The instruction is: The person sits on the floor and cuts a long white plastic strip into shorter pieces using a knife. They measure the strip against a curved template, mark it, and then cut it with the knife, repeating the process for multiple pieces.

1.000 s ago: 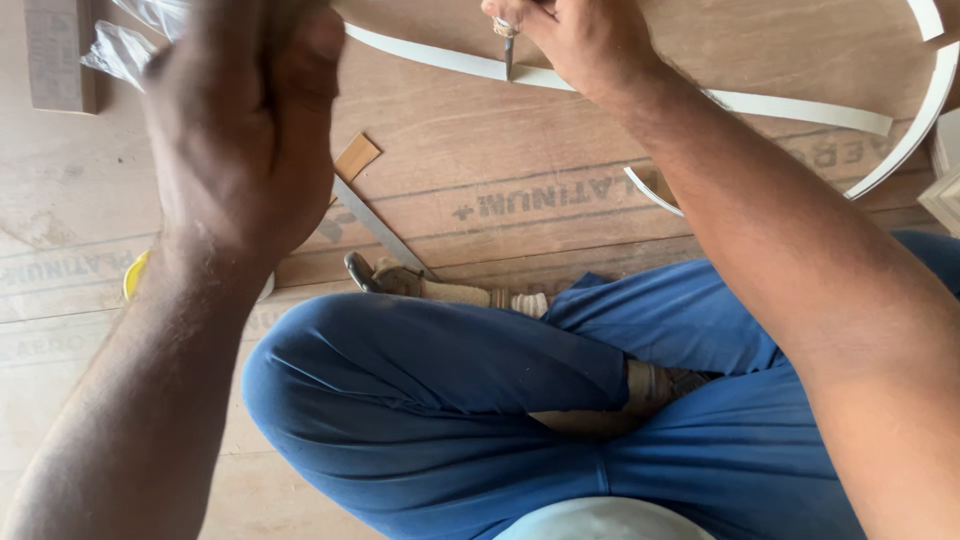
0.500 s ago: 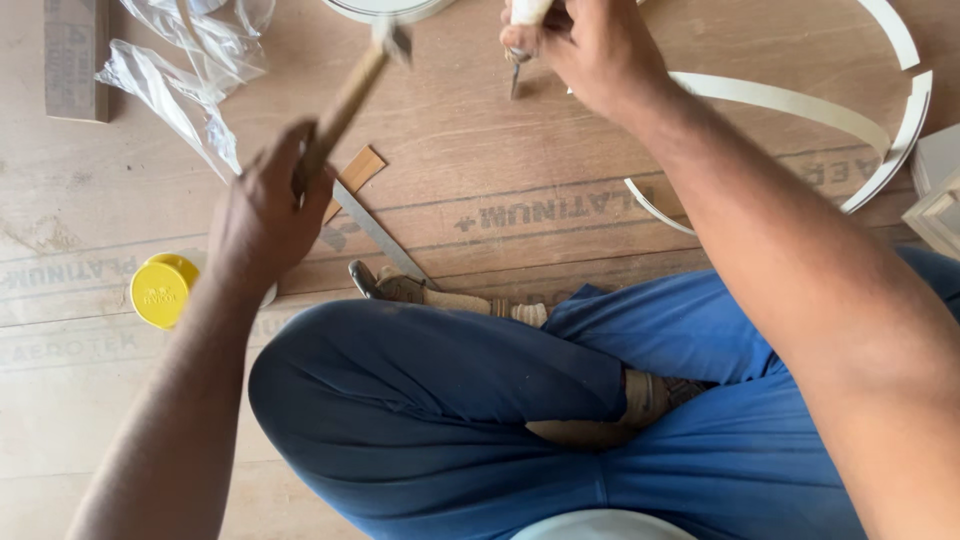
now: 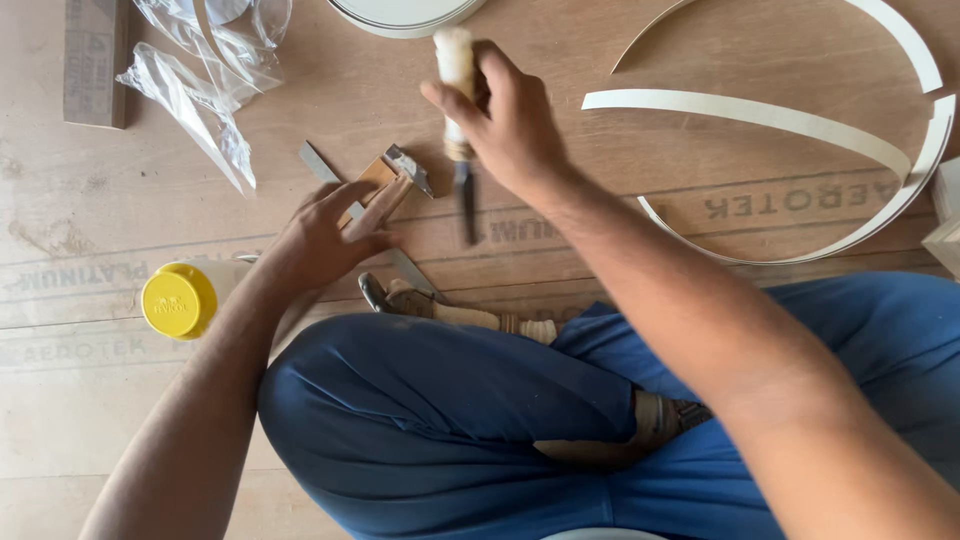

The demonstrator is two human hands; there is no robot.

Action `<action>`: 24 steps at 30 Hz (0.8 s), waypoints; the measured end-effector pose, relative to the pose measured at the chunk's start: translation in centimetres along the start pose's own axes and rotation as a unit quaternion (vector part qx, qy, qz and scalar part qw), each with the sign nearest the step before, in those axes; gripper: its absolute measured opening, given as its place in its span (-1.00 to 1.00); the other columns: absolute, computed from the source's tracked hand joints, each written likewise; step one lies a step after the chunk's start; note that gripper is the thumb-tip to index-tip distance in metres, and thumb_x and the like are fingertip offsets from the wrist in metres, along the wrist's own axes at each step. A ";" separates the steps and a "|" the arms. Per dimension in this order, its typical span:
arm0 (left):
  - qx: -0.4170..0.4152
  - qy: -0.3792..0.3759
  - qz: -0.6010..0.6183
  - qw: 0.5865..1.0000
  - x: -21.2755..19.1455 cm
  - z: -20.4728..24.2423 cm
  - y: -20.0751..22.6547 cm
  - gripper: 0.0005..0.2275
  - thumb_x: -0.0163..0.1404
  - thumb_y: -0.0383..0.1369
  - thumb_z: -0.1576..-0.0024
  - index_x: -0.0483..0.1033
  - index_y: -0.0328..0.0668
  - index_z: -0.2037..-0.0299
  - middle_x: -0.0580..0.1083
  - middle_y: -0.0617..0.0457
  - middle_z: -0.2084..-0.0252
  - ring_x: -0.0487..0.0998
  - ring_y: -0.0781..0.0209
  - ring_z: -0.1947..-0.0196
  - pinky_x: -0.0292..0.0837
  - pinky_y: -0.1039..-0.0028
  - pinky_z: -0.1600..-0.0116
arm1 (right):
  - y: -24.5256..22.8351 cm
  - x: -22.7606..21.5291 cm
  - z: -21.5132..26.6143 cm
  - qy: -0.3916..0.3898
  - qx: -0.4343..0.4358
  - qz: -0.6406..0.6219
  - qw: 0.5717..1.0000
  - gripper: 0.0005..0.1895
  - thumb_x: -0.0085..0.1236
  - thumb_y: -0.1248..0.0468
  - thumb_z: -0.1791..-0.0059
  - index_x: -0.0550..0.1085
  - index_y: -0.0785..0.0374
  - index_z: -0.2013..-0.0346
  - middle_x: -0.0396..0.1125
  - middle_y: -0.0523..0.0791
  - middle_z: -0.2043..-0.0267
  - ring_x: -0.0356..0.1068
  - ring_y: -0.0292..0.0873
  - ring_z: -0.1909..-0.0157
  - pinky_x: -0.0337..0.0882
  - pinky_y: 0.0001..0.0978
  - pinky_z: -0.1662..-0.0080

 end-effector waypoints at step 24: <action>-0.132 -0.037 -0.201 0.970 2.0 -10.3 -6.5 -0.72 0.21 -0.13 -0.18 0.61 -0.20 0.16 0.52 -0.11 0.08 0.48 -0.05 -0.06 0.45 0.09 -0.04 | 14.5 -20.2 8.3 -0.334 0.346 0.441 0.758 -0.48 0.12 -0.18 -0.04 0.55 0.17 -0.01 0.54 -0.04 0.33 0.56 -0.01 0.25 0.55 0.07 0.07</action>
Point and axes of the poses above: each hand's wrist, its own z-axis away from the middle knuckle, its own x-axis out of the palm, y = z × x, the point moved 10 cm from there along -z, towards the middle knuckle
